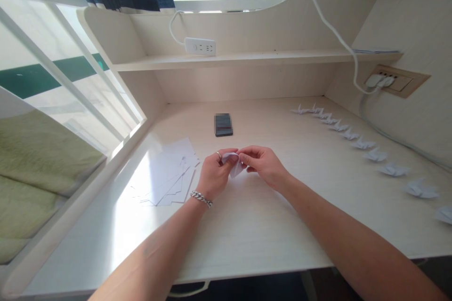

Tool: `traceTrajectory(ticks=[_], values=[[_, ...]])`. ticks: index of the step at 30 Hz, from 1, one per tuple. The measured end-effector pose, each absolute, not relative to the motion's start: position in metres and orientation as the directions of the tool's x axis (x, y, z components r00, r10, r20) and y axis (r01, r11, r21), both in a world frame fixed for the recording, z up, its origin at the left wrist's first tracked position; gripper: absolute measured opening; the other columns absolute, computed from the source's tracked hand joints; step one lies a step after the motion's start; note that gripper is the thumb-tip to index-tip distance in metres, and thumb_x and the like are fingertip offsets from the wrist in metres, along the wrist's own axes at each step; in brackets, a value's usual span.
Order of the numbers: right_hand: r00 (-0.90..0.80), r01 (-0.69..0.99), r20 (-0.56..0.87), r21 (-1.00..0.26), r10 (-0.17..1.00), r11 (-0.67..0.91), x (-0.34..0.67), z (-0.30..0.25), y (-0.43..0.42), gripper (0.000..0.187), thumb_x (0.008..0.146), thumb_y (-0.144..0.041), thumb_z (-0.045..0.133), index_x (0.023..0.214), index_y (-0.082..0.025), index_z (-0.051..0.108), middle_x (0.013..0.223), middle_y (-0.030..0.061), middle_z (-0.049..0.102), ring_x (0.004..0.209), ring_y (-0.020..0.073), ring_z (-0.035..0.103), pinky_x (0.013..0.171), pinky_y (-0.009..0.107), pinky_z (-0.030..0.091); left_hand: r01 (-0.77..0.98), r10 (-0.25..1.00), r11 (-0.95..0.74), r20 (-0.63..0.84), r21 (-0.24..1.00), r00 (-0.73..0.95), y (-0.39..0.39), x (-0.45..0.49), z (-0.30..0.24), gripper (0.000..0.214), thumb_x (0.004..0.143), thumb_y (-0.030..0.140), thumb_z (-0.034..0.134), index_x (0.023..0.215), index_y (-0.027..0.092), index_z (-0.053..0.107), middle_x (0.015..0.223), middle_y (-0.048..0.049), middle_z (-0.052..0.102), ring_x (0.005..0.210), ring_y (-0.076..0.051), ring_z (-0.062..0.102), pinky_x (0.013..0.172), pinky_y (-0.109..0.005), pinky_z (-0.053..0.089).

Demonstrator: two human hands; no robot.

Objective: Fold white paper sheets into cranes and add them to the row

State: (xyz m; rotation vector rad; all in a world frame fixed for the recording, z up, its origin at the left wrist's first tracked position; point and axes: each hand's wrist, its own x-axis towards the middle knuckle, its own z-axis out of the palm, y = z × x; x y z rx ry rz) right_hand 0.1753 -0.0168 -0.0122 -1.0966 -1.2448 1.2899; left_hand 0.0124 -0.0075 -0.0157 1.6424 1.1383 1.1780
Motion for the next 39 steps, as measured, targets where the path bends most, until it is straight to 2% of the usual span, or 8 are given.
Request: traceTrajectory(ticks=[8, 12, 18, 23, 26, 31, 36, 39], values=[[-0.095, -0.044, 0.083, -0.996, 0.992, 0.080, 0.174, -0.018, -0.013, 0.031, 0.065, -0.040, 0.079, 0.086, -0.018, 0.074, 0.074, 0.0032, 0.071, 0.064, 0.0136, 0.060, 0.057, 0.026, 0.046, 0.239, 0.942, -0.313, 0.269, 0.919, 0.199, -0.006, 0.012, -0.016, 0.023, 0.082, 0.028, 0.062, 0.097, 0.018, 0.076, 0.096, -0.0070, 0.077, 0.086, -0.020, 0.070, 0.075, -0.028, 0.052], [-0.096, -0.018, 0.159, -0.987, 0.983, 0.158, 0.175, -0.023, -0.011, 0.027, 0.067, -0.035, 0.079, 0.087, -0.018, 0.074, 0.078, 0.0042, 0.074, 0.071, 0.0163, 0.065, 0.066, 0.030, 0.050, 0.231, 0.952, -0.274, 0.230, 0.934, 0.201, -0.007, 0.013, -0.014, 0.025, 0.078, 0.023, 0.064, 0.099, 0.017, 0.076, 0.098, -0.0069, 0.077, 0.088, -0.020, 0.070, 0.076, -0.027, 0.053], [-0.029, 0.196, 0.264, -0.944, 0.964, 0.264, 0.176, -0.017, -0.016, 0.016, 0.075, -0.028, 0.071, 0.088, -0.020, 0.076, 0.088, 0.0047, 0.076, 0.081, 0.0198, 0.069, 0.076, 0.033, 0.053, 0.168, 0.974, -0.153, 0.120, 0.974, 0.190, -0.007, 0.012, -0.011, 0.039, 0.070, 0.015, 0.064, 0.108, 0.014, 0.073, 0.104, -0.0089, 0.075, 0.092, -0.021, 0.068, 0.079, -0.029, 0.053], [-0.009, 0.263, 0.273, -0.927, 0.962, 0.266, 0.175, -0.012, -0.019, 0.017, 0.077, -0.024, 0.065, 0.088, -0.022, 0.077, 0.089, 0.0034, 0.077, 0.083, 0.0210, 0.071, 0.077, 0.033, 0.053, 0.242, 0.978, -0.160, 0.120, 0.957, 0.171, -0.008, 0.012, -0.009, 0.038, 0.070, 0.019, 0.067, 0.108, 0.014, 0.073, 0.099, -0.0082, 0.076, 0.081, -0.018, 0.068, 0.071, -0.028, 0.054], [0.003, 0.288, 0.273, -0.921, 0.962, 0.260, 0.173, -0.013, -0.020, 0.018, 0.076, -0.022, 0.064, 0.088, -0.023, 0.078, 0.090, 0.0031, 0.077, 0.085, 0.0216, 0.071, 0.079, 0.034, 0.053, 0.296, 0.976, -0.202, 0.167, 0.934, 0.139, -0.007, 0.013, -0.010, 0.034, 0.072, 0.017, 0.065, 0.104, 0.016, 0.074, 0.103, -0.0074, 0.076, 0.083, -0.018, 0.068, 0.073, -0.027, 0.054], [0.031, 0.230, 0.225, -0.950, 0.974, 0.212, 0.172, -0.017, -0.018, 0.020, 0.074, -0.022, 0.065, 0.089, -0.020, 0.077, 0.088, 0.0046, 0.077, 0.082, 0.0215, 0.071, 0.076, 0.033, 0.054, 0.292, 0.973, -0.223, 0.195, 0.930, 0.122, -0.007, 0.014, -0.013, 0.034, 0.072, 0.016, 0.064, 0.105, 0.016, 0.073, 0.103, -0.0072, 0.076, 0.087, -0.019, 0.070, 0.077, -0.028, 0.055], [-0.014, 0.192, 0.203, -0.960, 0.979, 0.202, 0.172, -0.017, -0.018, 0.021, 0.076, -0.025, 0.064, 0.091, -0.019, 0.077, 0.089, 0.0055, 0.076, 0.081, 0.0207, 0.070, 0.072, 0.032, 0.054, 0.320, 0.973, -0.227, 0.201, 0.920, 0.111, -0.007, 0.013, -0.013, 0.031, 0.072, 0.017, 0.065, 0.102, 0.016, 0.074, 0.096, -0.0064, 0.076, 0.081, -0.018, 0.069, 0.073, -0.027, 0.055], [-0.016, 0.200, 0.226, -0.954, 0.974, 0.224, 0.172, -0.016, -0.018, 0.020, 0.077, -0.025, 0.063, 0.091, -0.019, 0.076, 0.088, 0.0050, 0.076, 0.081, 0.0202, 0.070, 0.072, 0.031, 0.053, 0.263, 0.975, -0.207, 0.177, 0.942, 0.135, -0.007, 0.013, -0.012, 0.035, 0.072, 0.019, 0.065, 0.106, 0.016, 0.073, 0.092, -0.0055, 0.076, 0.078, -0.017, 0.069, 0.070, -0.027, 0.055]])
